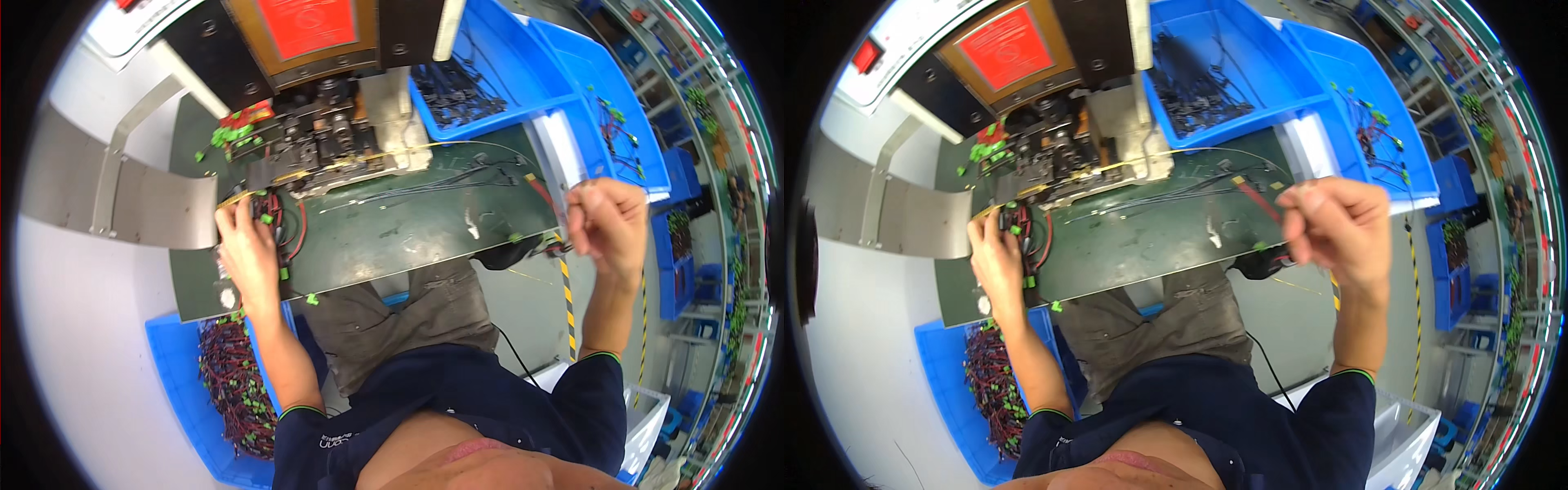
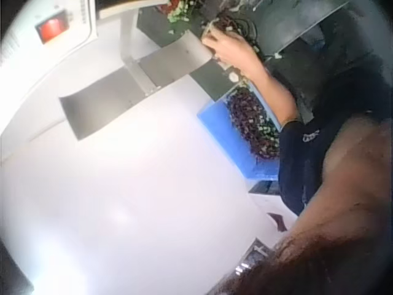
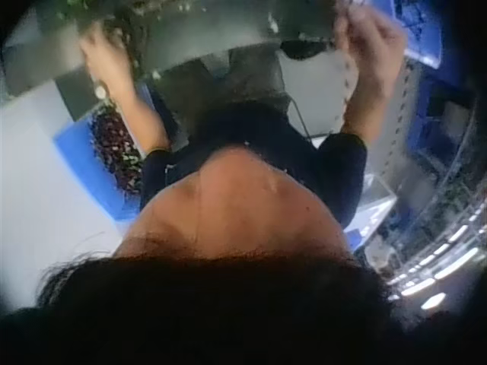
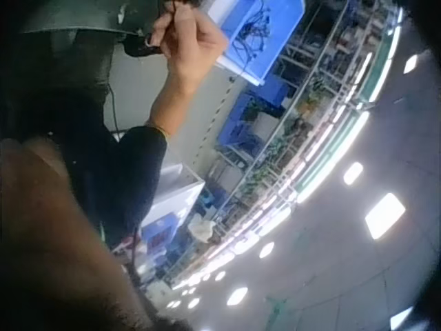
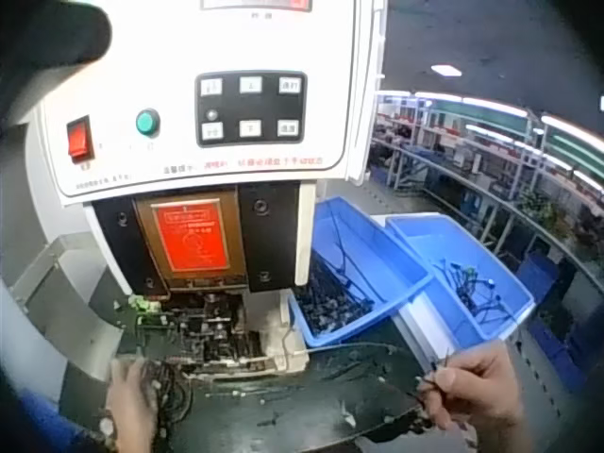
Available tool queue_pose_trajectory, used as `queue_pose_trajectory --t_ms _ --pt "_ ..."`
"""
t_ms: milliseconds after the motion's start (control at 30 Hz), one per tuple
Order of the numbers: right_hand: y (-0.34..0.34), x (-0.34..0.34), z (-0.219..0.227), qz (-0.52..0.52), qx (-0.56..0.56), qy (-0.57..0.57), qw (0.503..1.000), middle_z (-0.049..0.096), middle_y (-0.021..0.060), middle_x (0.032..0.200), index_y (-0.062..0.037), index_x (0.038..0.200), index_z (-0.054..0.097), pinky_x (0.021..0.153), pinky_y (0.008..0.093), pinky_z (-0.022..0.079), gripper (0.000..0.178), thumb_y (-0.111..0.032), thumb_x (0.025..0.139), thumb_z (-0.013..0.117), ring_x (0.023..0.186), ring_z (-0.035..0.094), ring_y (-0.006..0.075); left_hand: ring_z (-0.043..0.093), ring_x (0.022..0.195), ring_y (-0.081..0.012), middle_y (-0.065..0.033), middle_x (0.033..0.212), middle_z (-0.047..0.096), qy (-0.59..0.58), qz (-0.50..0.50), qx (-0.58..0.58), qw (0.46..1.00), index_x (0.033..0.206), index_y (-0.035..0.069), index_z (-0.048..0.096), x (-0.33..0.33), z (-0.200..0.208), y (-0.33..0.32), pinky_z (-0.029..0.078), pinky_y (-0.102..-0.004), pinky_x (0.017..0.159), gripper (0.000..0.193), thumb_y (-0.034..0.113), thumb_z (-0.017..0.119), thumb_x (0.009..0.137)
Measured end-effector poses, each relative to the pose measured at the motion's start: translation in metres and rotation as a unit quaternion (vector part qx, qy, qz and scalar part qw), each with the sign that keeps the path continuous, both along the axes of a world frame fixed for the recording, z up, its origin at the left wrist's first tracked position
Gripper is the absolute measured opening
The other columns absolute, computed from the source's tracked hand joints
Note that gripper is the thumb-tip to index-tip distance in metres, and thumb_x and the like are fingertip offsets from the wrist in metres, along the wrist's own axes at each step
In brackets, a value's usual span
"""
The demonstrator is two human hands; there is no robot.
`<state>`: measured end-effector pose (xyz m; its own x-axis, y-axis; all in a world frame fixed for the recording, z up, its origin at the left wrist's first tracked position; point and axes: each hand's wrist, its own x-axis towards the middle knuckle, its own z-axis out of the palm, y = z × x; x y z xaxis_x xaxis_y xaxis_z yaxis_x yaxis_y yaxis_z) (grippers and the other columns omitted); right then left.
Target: Manually assemble and inspect electrical wiring harnesses using a crimping machine.
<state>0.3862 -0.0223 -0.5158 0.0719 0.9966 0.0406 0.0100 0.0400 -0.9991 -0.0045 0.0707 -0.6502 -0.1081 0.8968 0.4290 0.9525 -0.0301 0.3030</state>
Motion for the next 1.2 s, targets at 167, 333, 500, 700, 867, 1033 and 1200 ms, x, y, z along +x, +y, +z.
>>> queue_pose_trajectory --t_ms 167,333,500,700,867,1033,1200 --pt "0.046 -0.086 -0.059 0.112 -0.075 0.109 0.985 0.066 0.0105 0.071 0.0083 0.094 0.068 0.035 0.0183 0.031 0.019 -0.008 0.096 0.058 0.049 0.058 0.0091 0.060 0.082 -0.0350 -0.0177 0.103 0.053 -0.085 -0.052 -0.017 0.995 0.107 -0.001 0.060 -0.004 0.020 -0.015 0.049 -0.0459 0.071 0.027 -0.002 0.059 0.079" --pt "0.088 -0.144 -0.120 0.128 -0.096 0.173 0.972 0.067 0.0106 0.075 0.0077 0.098 0.068 0.037 0.0179 0.033 0.021 -0.011 0.096 0.059 0.055 0.060 0.0095 0.056 0.065 -0.0129 -0.0075 0.084 0.059 -0.200 -0.038 -0.100 0.974 0.098 -0.001 0.059 -0.019 0.036 -0.041 0.047 -0.0283 0.061 0.018 0.002 0.068 0.082" --pt "0.108 -0.158 -0.140 0.073 -0.113 0.192 0.972 0.068 0.0094 0.078 0.0054 0.099 0.069 0.039 0.0173 0.034 0.020 -0.012 0.095 0.060 0.058 0.061 0.0100 0.054 0.064 -0.0136 -0.0098 0.089 0.059 -0.234 -0.044 0.005 0.971 0.107 -0.002 0.060 -0.027 0.040 -0.063 0.046 -0.0283 0.059 0.017 0.000 0.056 0.090" --pt "0.115 -0.166 -0.148 0.055 -0.121 0.199 0.971 0.069 0.0091 0.079 0.0048 0.098 0.069 0.040 0.0185 0.035 0.021 -0.015 0.095 0.061 0.059 0.063 0.0109 0.045 0.062 -0.0061 -0.0014 0.080 0.051 -0.229 0.006 0.055 0.972 0.122 -0.005 0.059 -0.034 0.055 -0.077 0.039 -0.0217 0.057 0.027 0.006 0.046 0.101" --pt "0.116 -0.171 -0.147 0.031 -0.117 0.219 0.968 0.069 0.0089 0.079 0.0045 0.097 0.069 0.041 0.0193 0.035 0.021 -0.015 0.094 0.062 0.059 0.063 0.0114 0.056 0.070 -0.0106 -0.0051 0.075 0.058 -0.376 -0.037 0.116 0.918 0.119 -0.007 0.061 -0.033 0.053 -0.081 0.046 -0.0241 0.068 0.027 0.010 0.045 0.103" --pt "0.116 -0.172 -0.147 0.036 -0.125 0.228 0.965 0.069 0.0083 0.079 0.0042 0.097 0.068 0.041 0.0198 0.035 0.021 -0.016 0.095 0.062 0.060 0.064 0.0115 0.062 0.078 -0.0159 -0.0168 0.097 0.068 -0.318 -0.007 0.267 0.910 0.125 -0.010 0.056 -0.032 0.061 -0.079 0.051 -0.0290 0.074 0.028 -0.001 0.044 0.100" --pt "0.116 -0.170 -0.147 0.034 -0.125 0.231 0.964 0.069 0.0081 0.079 0.0039 0.097 0.069 0.041 0.0198 0.035 0.021 -0.016 0.095 0.062 0.060 0.063 0.0113 0.040 0.055 -0.0104 -0.0128 0.076 0.060 -0.401 -0.041 0.365 0.839 0.124 -0.010 0.049 -0.043 0.067 -0.084 0.036 -0.0228 0.053 0.029 0.011 0.040 0.105"
